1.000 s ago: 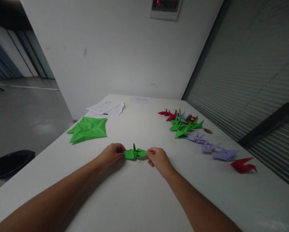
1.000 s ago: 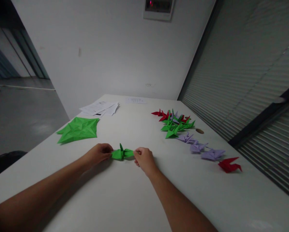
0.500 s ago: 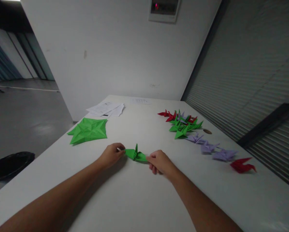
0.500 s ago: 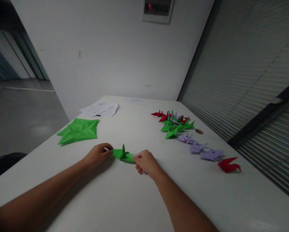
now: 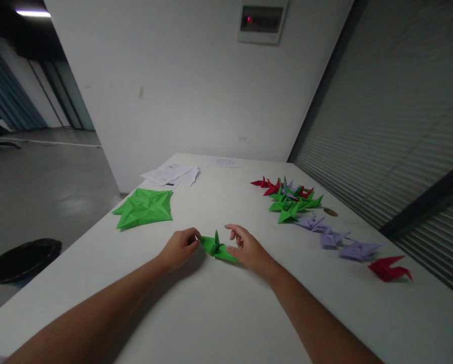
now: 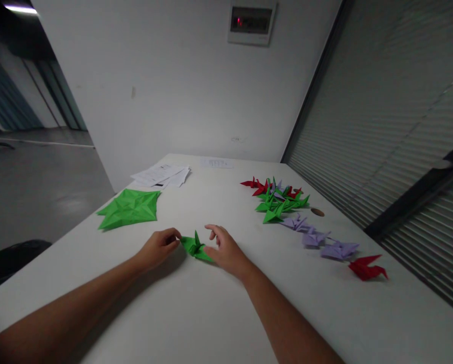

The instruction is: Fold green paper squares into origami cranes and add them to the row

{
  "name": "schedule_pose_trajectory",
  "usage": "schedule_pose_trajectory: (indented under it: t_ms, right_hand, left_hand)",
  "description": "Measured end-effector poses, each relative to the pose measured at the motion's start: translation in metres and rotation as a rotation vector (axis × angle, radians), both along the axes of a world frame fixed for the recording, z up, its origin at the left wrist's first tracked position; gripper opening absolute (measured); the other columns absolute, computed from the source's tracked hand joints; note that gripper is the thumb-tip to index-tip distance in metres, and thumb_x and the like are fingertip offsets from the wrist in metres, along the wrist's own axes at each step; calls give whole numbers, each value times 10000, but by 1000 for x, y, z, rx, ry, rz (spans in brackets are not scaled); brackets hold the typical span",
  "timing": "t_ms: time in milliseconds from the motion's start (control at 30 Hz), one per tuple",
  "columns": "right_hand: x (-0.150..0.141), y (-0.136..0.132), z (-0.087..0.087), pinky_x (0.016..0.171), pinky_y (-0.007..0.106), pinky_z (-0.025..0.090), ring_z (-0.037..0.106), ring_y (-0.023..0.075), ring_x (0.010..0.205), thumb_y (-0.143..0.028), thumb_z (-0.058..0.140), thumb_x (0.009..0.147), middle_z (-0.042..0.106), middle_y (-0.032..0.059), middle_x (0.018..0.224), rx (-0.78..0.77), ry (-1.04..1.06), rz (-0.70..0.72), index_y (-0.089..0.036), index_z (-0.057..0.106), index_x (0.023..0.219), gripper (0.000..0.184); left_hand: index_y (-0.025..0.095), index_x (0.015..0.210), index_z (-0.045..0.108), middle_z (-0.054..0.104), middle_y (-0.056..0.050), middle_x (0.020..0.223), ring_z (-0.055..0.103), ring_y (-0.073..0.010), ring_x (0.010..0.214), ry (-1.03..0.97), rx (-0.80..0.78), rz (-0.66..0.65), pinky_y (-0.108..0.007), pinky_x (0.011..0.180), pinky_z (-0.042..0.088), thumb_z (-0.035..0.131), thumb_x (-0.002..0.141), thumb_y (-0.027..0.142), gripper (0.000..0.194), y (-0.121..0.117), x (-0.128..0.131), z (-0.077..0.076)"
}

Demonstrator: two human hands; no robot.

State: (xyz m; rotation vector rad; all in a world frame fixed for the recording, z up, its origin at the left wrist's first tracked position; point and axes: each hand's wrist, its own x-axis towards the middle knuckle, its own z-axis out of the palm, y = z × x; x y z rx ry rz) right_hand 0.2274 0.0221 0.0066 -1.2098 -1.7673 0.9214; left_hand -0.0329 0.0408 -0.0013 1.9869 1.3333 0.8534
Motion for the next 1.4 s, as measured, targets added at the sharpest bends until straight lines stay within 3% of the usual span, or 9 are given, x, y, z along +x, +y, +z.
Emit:
schedule_pose_trajectory:
  t_ms: [200, 333, 567, 800, 933, 1100, 1233, 1333, 1400]
  right_hand:
    - [-7, 1, -4, 599, 231, 366, 432, 121, 675, -114, 649, 718, 514, -18, 917, -180, -47, 8, -235, 637, 1341, 634]
    - [-8, 9, 3, 603, 226, 360, 459, 119, 663, -151, 653, 785, 507, -34, 799, -238, -39, 138, -198, 658, 1348, 566]
    - [-12, 22, 20, 596, 223, 372, 492, 131, 667, -132, 722, 749, 567, -32, 742, -97, -232, 238, -210, 798, 1032, 303]
    - [-18, 12, 20, 598, 220, 349, 504, 125, 659, -132, 696, 781, 577, -44, 702, -37, -269, 285, -184, 760, 856, 112]
    - [-23, -2, 23, 583, 221, 335, 501, 115, 633, -82, 639, 754, 569, -49, 665, -17, -291, 314, -174, 673, 714, 106]
    - [-17, -18, 33, 579, 228, 335, 506, 118, 630, -89, 601, 742, 578, -39, 671, 56, -287, 237, -180, 623, 683, 111]
    - [17, -17, 31, 551, 227, 331, 496, 118, 587, -123, 586, 749, 594, -40, 630, 29, -286, 114, -178, 641, 696, 94]
    - [63, -6, 24, 533, 230, 336, 504, 128, 554, -184, 599, 750, 593, -40, 590, 81, -322, -108, -190, 635, 680, 79]
    - [97, 3, 19, 544, 236, 373, 536, 144, 552, -243, 629, 716, 600, -38, 561, 130, -331, -373, -207, 606, 632, 94]
  left_hand:
    - [185, 902, 701, 571, 35, 617, 509, -141, 588, 52, 16, -48, -254, 593, 331, 528, 837, 240, 193, -1, -2, 3]
    - [178, 907, 711, 578, 32, 614, 513, -142, 588, 55, 33, -63, -253, 593, 329, 538, 831, 224, 195, -2, -1, 4]
    - [180, 889, 708, 600, 22, 628, 512, -147, 597, 68, 20, -60, -255, 595, 330, 533, 818, 213, 191, -2, 0, 1]
    - [185, 863, 701, 612, 13, 641, 536, -157, 613, 93, -4, -61, -260, 601, 337, 525, 804, 222, 189, 0, 0, 1]
    - [182, 883, 708, 620, 11, 651, 544, -158, 624, 101, 7, -64, -262, 620, 352, 512, 808, 219, 213, -1, 0, 3]
    - [186, 892, 696, 615, 15, 639, 541, -160, 609, 110, 5, -74, -264, 612, 349, 513, 830, 228, 198, 0, -2, 0]
    - [194, 888, 695, 620, 15, 641, 549, -162, 612, 125, 17, -79, -261, 611, 349, 516, 837, 222, 189, 1, -3, -4]
    - [193, 883, 697, 646, 3, 669, 569, -168, 636, 143, 20, -94, -263, 626, 363, 522, 841, 227, 184, 1, -3, -4]
    - [185, 889, 700, 668, -10, 704, 587, -171, 662, 157, 19, -105, -264, 644, 378, 514, 850, 229, 195, 0, -2, -3]
